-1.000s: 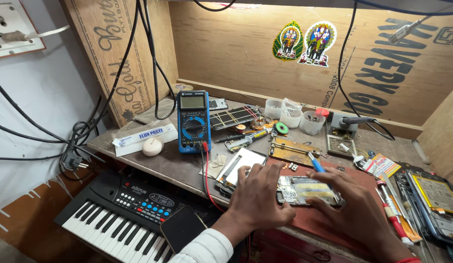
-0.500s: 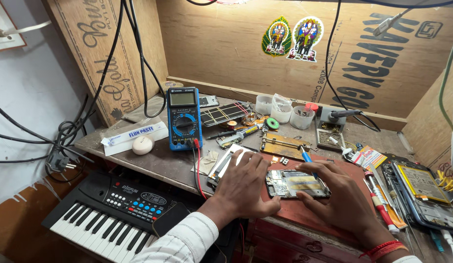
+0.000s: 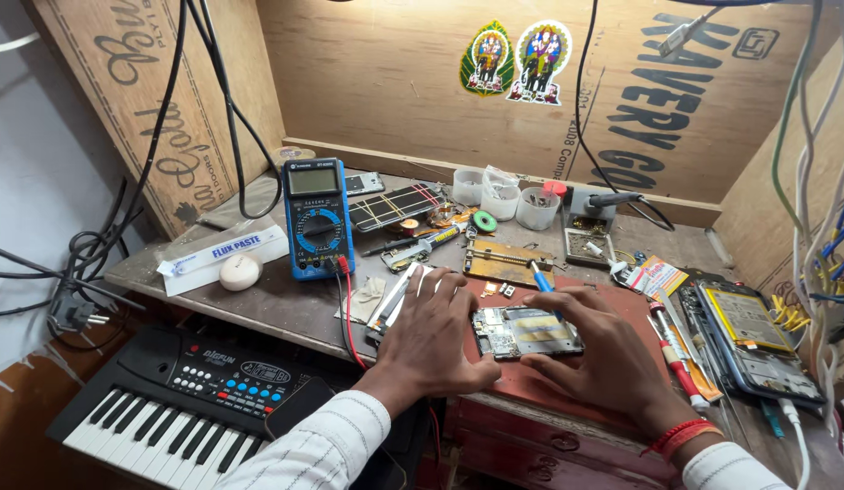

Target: The person works on a disassembled smartphone at a repair bench, using a blue-handled pry tool to lift and reposition internal components of the phone body. They steady the phone with one hand while prying, then pick up a small screwdriver and continue working on the phone's internals.

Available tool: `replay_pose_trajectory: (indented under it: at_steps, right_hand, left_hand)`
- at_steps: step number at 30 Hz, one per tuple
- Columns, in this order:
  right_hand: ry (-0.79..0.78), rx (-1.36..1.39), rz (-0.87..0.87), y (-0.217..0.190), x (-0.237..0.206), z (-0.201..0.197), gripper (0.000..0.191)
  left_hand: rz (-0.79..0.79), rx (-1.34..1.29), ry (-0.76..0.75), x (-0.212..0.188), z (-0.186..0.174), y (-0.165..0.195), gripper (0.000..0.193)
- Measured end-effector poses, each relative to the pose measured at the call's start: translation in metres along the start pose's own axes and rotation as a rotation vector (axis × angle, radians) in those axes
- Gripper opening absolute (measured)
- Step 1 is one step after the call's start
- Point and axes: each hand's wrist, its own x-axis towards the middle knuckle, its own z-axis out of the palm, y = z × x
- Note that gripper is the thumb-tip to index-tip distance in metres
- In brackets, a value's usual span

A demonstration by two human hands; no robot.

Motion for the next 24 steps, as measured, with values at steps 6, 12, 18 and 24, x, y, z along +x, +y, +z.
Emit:
replay_pose_trajectory:
  at_steps: [6, 12, 18, 24]
  right_hand:
    - [0.0, -0.084, -0.013, 0.0, 0.005, 0.005, 0.066]
    - [-0.048, -0.064, 0.037, 0.005, 0.009, 0.013, 0.06]
    - [-0.06, -0.04, 0.05, 0.009, 0.01, 0.016, 0.059]
    - [-0.073, -0.03, 0.088, 0.006, 0.012, 0.016, 0.058]
  left_hand:
    - [-0.003, 0.008, 0.025, -0.003, -0.003, -0.001, 0.082]
    - [0.013, -0.015, 0.042, -0.002, 0.001, -0.008, 0.077]
    - [-0.008, -0.007, -0.002, -0.003, 0.002, -0.01, 0.073]
    - [0.004, 0.011, 0.07, -0.004, -0.005, -0.007, 0.08]
